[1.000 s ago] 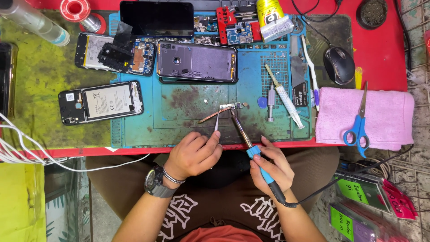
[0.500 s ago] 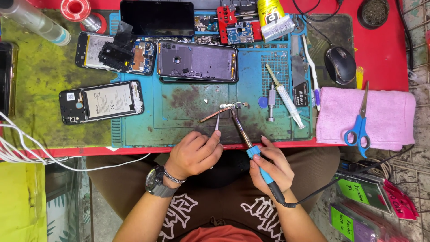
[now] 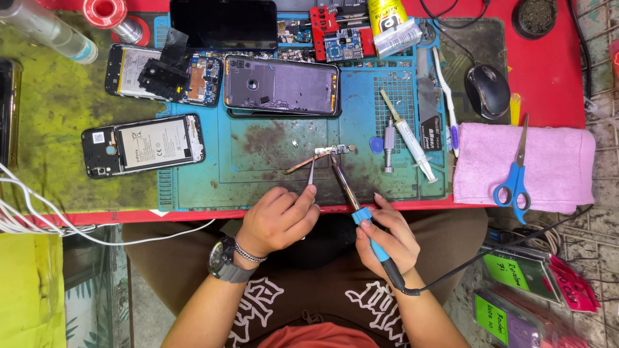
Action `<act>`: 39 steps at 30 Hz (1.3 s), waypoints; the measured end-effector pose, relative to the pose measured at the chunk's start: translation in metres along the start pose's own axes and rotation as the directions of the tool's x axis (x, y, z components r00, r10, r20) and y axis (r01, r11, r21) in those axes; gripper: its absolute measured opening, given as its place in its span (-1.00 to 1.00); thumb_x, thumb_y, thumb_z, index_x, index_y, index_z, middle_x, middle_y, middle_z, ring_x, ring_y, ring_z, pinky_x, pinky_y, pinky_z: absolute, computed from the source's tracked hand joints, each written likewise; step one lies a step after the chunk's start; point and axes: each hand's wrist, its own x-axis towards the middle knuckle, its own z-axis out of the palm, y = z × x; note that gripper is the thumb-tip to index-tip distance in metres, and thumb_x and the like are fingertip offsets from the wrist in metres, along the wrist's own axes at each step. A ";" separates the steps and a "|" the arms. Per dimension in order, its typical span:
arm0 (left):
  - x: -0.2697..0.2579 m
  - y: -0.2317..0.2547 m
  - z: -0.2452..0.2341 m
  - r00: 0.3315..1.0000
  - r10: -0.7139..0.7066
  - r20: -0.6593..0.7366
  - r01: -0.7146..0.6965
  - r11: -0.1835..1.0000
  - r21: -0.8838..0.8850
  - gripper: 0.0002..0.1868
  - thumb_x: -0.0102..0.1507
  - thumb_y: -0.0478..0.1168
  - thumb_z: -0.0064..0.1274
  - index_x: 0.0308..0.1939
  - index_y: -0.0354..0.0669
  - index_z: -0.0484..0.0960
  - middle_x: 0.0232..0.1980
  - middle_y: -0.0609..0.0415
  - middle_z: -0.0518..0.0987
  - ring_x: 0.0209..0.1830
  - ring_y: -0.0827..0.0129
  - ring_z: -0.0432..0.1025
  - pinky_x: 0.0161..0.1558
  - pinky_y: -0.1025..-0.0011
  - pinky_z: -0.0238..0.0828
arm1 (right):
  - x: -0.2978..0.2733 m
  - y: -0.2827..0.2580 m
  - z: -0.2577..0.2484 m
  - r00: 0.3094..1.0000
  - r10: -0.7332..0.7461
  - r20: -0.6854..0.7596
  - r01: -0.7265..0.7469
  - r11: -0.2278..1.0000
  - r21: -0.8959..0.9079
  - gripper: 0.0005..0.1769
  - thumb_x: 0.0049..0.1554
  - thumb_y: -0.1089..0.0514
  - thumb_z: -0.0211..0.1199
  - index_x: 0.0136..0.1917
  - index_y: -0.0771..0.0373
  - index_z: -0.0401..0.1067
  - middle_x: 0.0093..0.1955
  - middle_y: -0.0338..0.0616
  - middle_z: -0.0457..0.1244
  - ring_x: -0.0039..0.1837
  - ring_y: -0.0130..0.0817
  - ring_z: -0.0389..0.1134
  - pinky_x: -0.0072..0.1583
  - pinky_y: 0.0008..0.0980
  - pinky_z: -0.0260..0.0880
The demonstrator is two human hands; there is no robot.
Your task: Soldering and repairing a small circuit board from a mobile phone using a heat gun, tweezers, and a soldering iron.
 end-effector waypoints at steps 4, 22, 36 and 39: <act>0.000 0.000 0.000 1.000 -0.002 -0.001 0.002 1.000 -0.001 -0.77 0.40 -0.38 -0.08 -0.30 -0.21 0.66 -0.17 -0.25 0.65 -0.52 0.18 0.35 -0.43 0.31 0.43 | 0.002 -0.001 0.000 1.000 0.003 0.001 -0.003 1.000 0.002 -0.91 0.08 0.33 0.39 -0.11 0.40 0.62 -0.18 0.18 0.35 -0.19 0.00 0.47 0.11 0.25 0.54; 0.002 -0.001 0.000 1.000 -0.014 -0.011 0.014 1.000 -0.015 -0.77 0.39 -0.39 -0.08 -0.31 -0.23 0.65 -0.20 -0.25 0.65 -0.52 0.19 0.35 -0.44 0.31 0.43 | 0.003 -0.003 0.000 1.000 0.026 -0.016 -0.026 1.000 0.016 -0.91 0.09 0.32 0.38 -0.13 0.42 0.62 -0.21 0.18 0.34 -0.21 0.00 0.47 0.08 0.26 0.55; 0.000 -0.001 0.000 0.999 -0.010 -0.032 0.009 0.999 -0.034 -0.76 0.40 -0.38 -0.08 -0.32 -0.22 0.65 -0.20 -0.25 0.65 -0.53 0.21 0.35 -0.44 0.32 0.43 | -0.005 0.001 -0.002 1.000 0.008 -0.017 -0.007 0.999 0.037 -0.92 0.08 0.33 0.38 -0.13 0.41 0.61 -0.17 0.21 0.35 -0.19 0.01 0.46 0.11 0.32 0.52; 0.002 -0.001 -0.001 0.999 -0.013 -0.033 0.012 0.999 -0.042 -0.76 0.40 -0.39 -0.08 -0.32 -0.22 0.65 -0.20 -0.26 0.65 -0.53 0.20 0.35 -0.44 0.32 0.44 | -0.005 0.002 -0.001 1.000 0.002 -0.027 -0.001 0.999 0.049 -0.92 0.07 0.33 0.39 -0.14 0.42 0.61 -0.18 0.22 0.34 -0.20 0.00 0.45 0.10 0.33 0.52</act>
